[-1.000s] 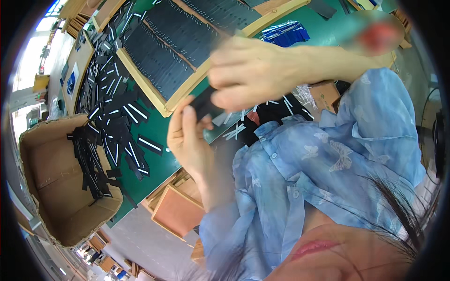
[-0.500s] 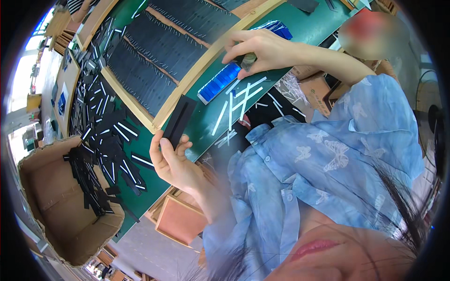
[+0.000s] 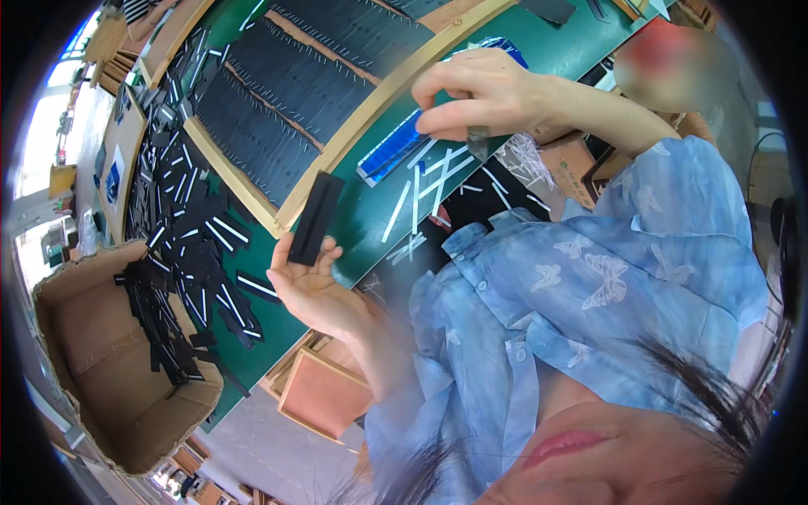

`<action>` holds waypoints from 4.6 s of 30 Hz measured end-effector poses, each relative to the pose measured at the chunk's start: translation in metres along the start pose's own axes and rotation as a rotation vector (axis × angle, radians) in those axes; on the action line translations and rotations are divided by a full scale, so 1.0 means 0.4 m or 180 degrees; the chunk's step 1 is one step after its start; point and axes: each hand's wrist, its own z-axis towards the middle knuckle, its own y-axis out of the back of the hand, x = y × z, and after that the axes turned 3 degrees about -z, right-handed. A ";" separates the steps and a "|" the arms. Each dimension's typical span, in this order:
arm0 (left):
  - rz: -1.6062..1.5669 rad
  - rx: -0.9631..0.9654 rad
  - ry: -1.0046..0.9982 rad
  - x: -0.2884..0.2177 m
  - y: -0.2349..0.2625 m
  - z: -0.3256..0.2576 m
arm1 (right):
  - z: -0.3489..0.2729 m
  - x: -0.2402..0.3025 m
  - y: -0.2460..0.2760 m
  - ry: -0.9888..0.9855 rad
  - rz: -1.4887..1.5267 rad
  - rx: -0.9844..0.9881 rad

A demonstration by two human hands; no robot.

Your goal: Manually assembling and sorting transformer components by wrapping or fitting black cores with blue components and placing them in a tray.

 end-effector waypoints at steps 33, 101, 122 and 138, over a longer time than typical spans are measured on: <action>-0.0293 0.0752 0.0602 -0.037 -0.101 -0.078 | 0.027 0.063 0.029 -0.0480 0.1356 -0.0233; 0.0319 0.0676 0.0155 -0.070 -0.145 -0.091 | 0.067 0.057 -0.012 -0.1718 0.2441 0.0014; 0.0188 0.1305 0.0458 -0.072 -0.055 -0.036 | 0.028 0.113 -0.029 -0.1940 0.4361 -0.0699; -0.0410 0.1147 0.0636 -0.028 -0.143 -0.084 | -0.014 -0.249 0.159 -0.2500 0.0096 0.0663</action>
